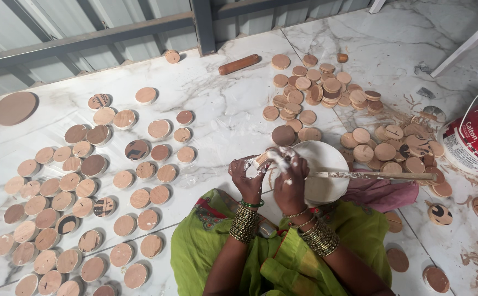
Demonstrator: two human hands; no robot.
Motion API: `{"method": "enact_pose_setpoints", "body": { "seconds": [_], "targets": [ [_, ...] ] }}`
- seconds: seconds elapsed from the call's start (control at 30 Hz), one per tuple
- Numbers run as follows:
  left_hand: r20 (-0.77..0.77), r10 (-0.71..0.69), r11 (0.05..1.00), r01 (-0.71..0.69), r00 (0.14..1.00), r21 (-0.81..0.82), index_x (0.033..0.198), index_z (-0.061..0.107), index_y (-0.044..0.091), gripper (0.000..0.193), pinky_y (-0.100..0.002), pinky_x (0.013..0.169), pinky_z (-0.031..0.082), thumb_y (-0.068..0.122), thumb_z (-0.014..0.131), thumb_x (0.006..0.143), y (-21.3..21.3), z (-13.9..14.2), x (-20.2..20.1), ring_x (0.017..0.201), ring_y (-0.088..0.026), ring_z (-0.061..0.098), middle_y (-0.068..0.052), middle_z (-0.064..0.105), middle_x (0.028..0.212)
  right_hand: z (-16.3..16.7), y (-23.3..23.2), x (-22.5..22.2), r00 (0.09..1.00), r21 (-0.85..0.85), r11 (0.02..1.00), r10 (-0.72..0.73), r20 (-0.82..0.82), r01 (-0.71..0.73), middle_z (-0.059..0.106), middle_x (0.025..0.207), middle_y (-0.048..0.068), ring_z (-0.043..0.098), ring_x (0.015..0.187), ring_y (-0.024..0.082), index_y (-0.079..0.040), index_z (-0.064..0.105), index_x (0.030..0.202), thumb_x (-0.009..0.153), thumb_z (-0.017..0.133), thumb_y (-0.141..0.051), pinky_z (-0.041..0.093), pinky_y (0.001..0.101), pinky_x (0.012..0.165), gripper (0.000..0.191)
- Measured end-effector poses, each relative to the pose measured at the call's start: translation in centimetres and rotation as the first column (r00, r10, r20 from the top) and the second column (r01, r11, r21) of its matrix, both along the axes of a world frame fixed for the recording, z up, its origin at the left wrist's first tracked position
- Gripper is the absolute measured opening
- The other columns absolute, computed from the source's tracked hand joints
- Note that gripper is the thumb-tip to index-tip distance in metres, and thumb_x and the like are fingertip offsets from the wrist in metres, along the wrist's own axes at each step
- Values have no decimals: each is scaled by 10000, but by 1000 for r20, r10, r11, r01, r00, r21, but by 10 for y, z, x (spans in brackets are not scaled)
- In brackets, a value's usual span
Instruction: The person sits on the floor coating small round wooden discs with a white paste. They hold a disc in one hand, rub the paste over it by hand, dip into a bowl of white paste, and set the coated disc down with the finished discs.
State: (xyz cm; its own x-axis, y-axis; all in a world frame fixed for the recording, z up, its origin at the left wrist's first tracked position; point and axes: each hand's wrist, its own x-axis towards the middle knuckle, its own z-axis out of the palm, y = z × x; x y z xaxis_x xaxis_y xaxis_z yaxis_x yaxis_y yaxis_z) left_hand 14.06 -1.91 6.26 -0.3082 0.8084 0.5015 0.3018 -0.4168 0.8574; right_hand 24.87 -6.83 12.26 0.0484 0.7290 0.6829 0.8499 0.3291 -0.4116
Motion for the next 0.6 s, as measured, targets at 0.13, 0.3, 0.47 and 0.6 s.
{"method": "enact_pose_setpoints", "body": {
  "seconds": [0.13, 0.3, 0.47, 0.6],
  "targets": [
    [21, -42, 999, 42, 999, 24, 1055, 738, 76, 393, -430, 1068, 373, 150, 865, 691, -1, -1, -2, 995, -265, 581, -61, 693, 945, 17, -14, -21, 997, -58, 996, 67, 45, -64, 487, 1429, 270, 484, 1234, 498, -63, 579, 1325, 787, 566, 6, 331, 604, 1020, 542],
    [18, -25, 1000, 24, 1000, 20, 1036, 738, 63, 415, -418, 1004, 397, 179, 911, 677, -1, 3, -3, 971, -287, 559, -77, 663, 913, -34, 11, 11, 989, 14, 999, 38, -143, -36, 515, 1400, 259, 499, 1265, 438, -38, 571, 1314, 836, 569, 23, 371, 531, 1094, 482],
    [43, -27, 1000, 27, 999, 7, 1034, 735, 62, 405, -407, 965, 421, 192, 913, 695, 0, 4, 0, 956, -273, 571, -73, 658, 921, -78, 38, 45, 221, -67, 881, 44, -974, -468, 596, 1157, 141, 493, 1057, 204, 113, 575, 1232, 981, 607, 24, 433, 363, 950, 269],
    [45, -23, 1000, 23, 999, 7, 1029, 727, 58, 400, -407, 963, 421, 191, 913, 701, 0, 0, 1, 950, -265, 571, -75, 656, 923, -65, 30, 32, 670, -347, 903, -95, -737, -254, 622, 1078, 137, 563, 962, 244, 42, 575, 1284, 936, 576, -35, 468, 356, 920, 356]
  ]
}}
